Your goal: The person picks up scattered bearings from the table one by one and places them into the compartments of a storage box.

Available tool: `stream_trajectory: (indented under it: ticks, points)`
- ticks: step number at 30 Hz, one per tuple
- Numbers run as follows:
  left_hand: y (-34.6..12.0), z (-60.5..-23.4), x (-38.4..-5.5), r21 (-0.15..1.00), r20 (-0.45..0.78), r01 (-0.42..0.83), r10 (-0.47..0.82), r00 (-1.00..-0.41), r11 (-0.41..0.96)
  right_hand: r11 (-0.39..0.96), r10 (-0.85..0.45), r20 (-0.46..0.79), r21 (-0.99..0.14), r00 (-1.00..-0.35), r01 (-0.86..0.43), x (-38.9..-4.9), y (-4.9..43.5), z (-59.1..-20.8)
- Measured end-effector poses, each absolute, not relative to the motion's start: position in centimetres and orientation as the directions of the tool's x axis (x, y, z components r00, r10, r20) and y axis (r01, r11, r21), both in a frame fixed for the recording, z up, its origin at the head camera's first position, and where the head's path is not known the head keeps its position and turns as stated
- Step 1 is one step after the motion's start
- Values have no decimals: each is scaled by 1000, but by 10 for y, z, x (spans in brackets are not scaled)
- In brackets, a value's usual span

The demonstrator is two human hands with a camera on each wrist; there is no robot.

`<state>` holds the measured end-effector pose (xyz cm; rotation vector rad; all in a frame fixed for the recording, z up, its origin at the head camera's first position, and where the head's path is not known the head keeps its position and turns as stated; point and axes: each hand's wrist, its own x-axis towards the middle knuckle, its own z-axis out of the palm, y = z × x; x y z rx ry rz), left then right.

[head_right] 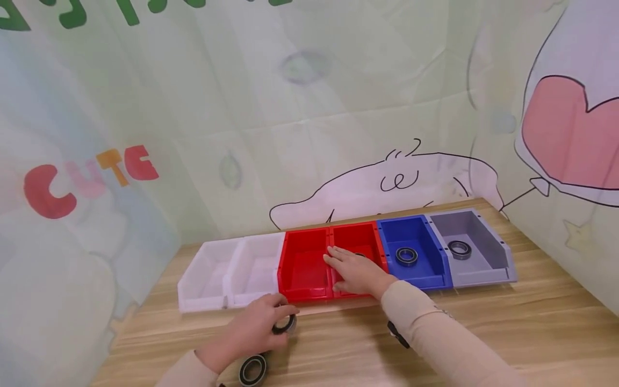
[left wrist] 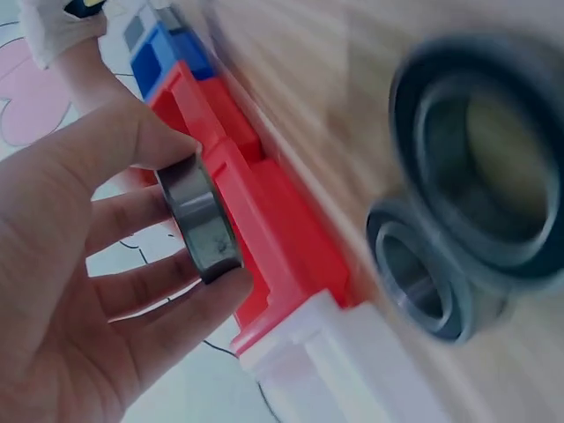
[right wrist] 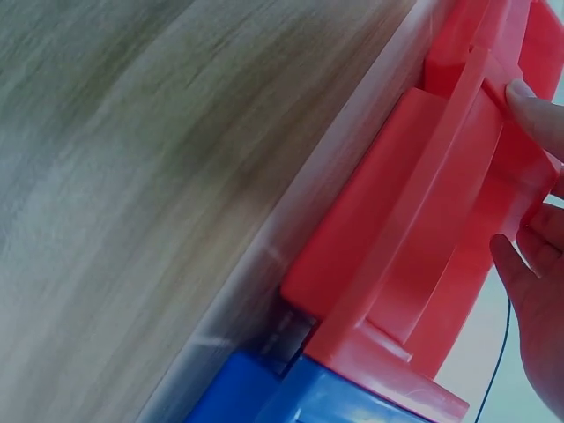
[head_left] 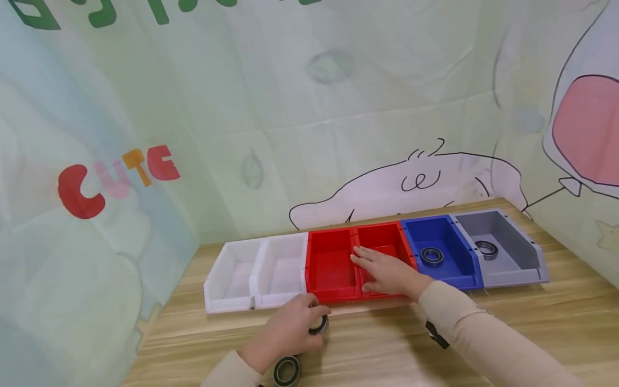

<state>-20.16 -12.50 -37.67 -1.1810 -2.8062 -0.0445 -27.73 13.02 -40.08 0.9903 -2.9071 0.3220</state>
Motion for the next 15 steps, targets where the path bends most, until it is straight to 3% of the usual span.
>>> stream_trajectory:
  ticks: [7,15]
  points:
    - [-114,-363,-226,-95,86,700,707,-702,708,788,-580,102,-182,-808,-588,-277,132,-400]
    - [-104,-356,-245,-87,68,641,647,-760,762,774,-599,109,-174,-793,-609,-274,129,-398]
